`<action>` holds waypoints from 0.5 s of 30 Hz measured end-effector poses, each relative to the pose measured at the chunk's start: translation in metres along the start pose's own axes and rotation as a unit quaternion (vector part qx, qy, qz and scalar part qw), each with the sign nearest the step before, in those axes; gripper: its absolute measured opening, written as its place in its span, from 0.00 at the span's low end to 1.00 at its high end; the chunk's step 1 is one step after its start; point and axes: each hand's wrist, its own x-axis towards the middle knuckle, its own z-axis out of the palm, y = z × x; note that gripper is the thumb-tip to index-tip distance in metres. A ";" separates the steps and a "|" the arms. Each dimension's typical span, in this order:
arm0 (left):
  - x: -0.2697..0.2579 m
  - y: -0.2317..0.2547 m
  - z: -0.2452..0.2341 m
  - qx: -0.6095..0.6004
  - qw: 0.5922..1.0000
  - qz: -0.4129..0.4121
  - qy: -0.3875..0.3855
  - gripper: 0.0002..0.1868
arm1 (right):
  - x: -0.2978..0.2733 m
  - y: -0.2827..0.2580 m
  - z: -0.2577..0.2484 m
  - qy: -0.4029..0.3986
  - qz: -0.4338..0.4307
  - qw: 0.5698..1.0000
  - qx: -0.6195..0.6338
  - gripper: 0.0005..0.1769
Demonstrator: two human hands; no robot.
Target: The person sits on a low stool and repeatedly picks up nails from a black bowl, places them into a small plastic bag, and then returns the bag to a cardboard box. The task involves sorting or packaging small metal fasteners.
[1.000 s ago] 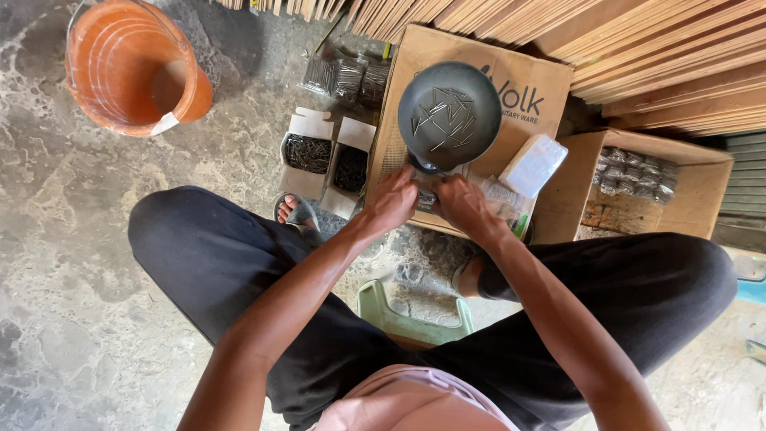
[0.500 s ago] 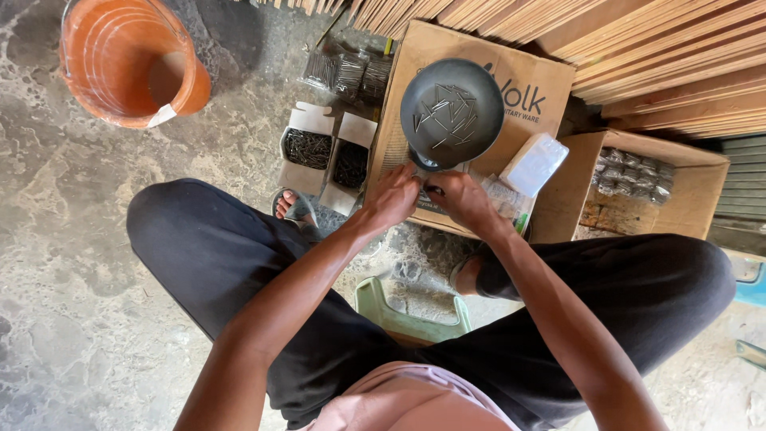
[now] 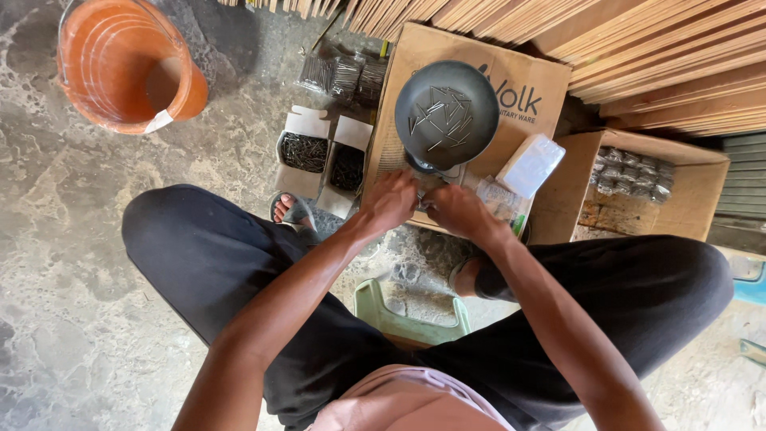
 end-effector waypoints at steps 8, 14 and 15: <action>0.003 0.018 -0.028 0.022 1.000 0.006 0.022 0.09 | 0.063 0.070 -0.028 0.114 0.146 0.982 0.032 0.11; 0.005 0.017 -0.025 0.019 1.000 0.004 0.019 0.09 | 0.103 0.083 -0.005 0.157 0.115 0.978 -0.072 0.12; 0.005 0.018 -0.028 0.014 1.000 0.005 0.014 0.08 | 0.107 0.081 -0.005 0.165 0.105 0.976 -0.096 0.13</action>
